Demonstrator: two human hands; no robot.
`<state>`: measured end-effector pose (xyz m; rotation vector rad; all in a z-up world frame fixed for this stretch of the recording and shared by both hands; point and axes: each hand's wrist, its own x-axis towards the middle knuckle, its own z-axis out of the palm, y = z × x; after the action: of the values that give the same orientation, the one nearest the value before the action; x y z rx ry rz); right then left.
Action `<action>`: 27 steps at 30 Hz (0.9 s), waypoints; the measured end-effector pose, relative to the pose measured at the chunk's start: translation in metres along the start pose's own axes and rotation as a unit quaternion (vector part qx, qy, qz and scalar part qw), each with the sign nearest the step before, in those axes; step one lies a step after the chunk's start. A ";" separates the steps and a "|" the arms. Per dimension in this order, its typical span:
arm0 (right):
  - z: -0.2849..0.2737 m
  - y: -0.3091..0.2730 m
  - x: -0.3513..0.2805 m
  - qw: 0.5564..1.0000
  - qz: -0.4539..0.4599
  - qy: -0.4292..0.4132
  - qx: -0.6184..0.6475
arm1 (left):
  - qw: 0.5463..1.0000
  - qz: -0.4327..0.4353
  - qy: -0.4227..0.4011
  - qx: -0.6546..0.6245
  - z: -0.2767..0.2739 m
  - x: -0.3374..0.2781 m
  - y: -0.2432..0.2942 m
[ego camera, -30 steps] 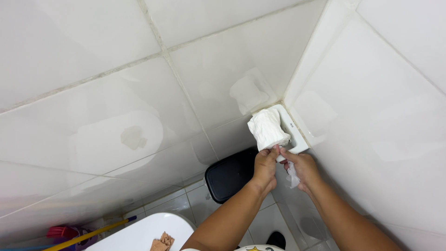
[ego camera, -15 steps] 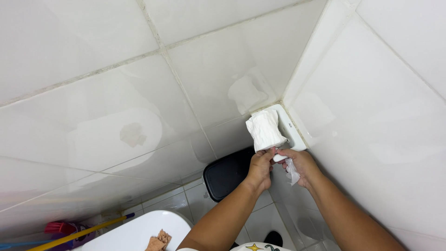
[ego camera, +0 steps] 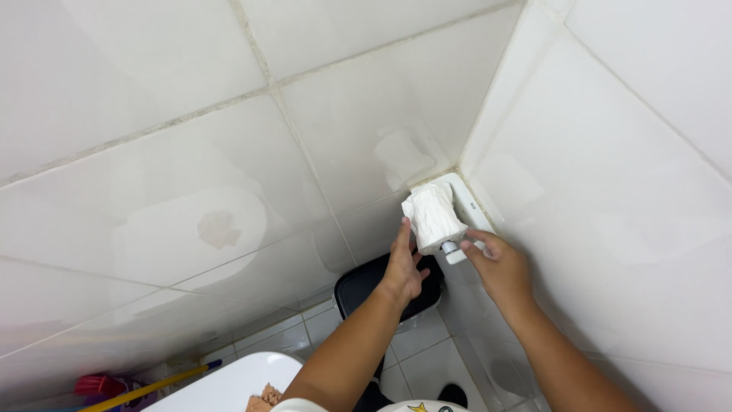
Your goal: The person retrieves a new roll of toilet paper from a trash bin, removes the old roll from the wall-mounted holder, and installs the new roll. They then wipe the toilet seat and the trash bin lid with a cloth.
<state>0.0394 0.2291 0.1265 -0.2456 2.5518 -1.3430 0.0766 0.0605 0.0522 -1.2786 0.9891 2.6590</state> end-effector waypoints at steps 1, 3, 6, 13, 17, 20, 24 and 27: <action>0.001 -0.012 0.005 1.000 0.000 0.002 0.000 | 1.000 0.000 -0.002 0.000 0.003 0.004 0.006; 0.005 -0.034 0.016 0.992 -0.019 -0.012 -0.122 | 0.998 0.002 -0.046 0.039 0.010 0.012 0.016; 0.006 -0.051 0.030 0.978 0.014 -0.043 -0.204 | 0.993 0.005 -0.091 0.075 0.015 0.004 0.023; 0.010 -0.035 0.046 0.971 0.025 -0.071 -0.227 | 0.989 0.023 -0.102 0.103 0.016 0.015 0.024; 0.009 -0.039 0.049 0.935 -0.030 -0.124 -0.330 | 0.981 0.081 -0.133 0.115 0.028 0.003 0.031; 0.007 -0.039 0.054 0.906 -0.017 -0.160 -0.391 | 0.980 0.107 -0.143 0.090 0.031 0.003 0.031; 0.006 -0.038 0.058 0.920 -0.025 -0.158 -0.358 | 0.983 0.103 -0.132 0.077 0.029 0.011 0.027; 0.003 -0.041 0.048 0.931 -0.025 -0.113 -0.346 | 0.992 0.013 -0.093 0.087 0.033 -0.015 0.036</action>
<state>-0.0044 0.1907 0.1518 -0.5529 2.7175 -0.3385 0.0533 0.0534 0.0976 -0.9720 1.1851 2.5834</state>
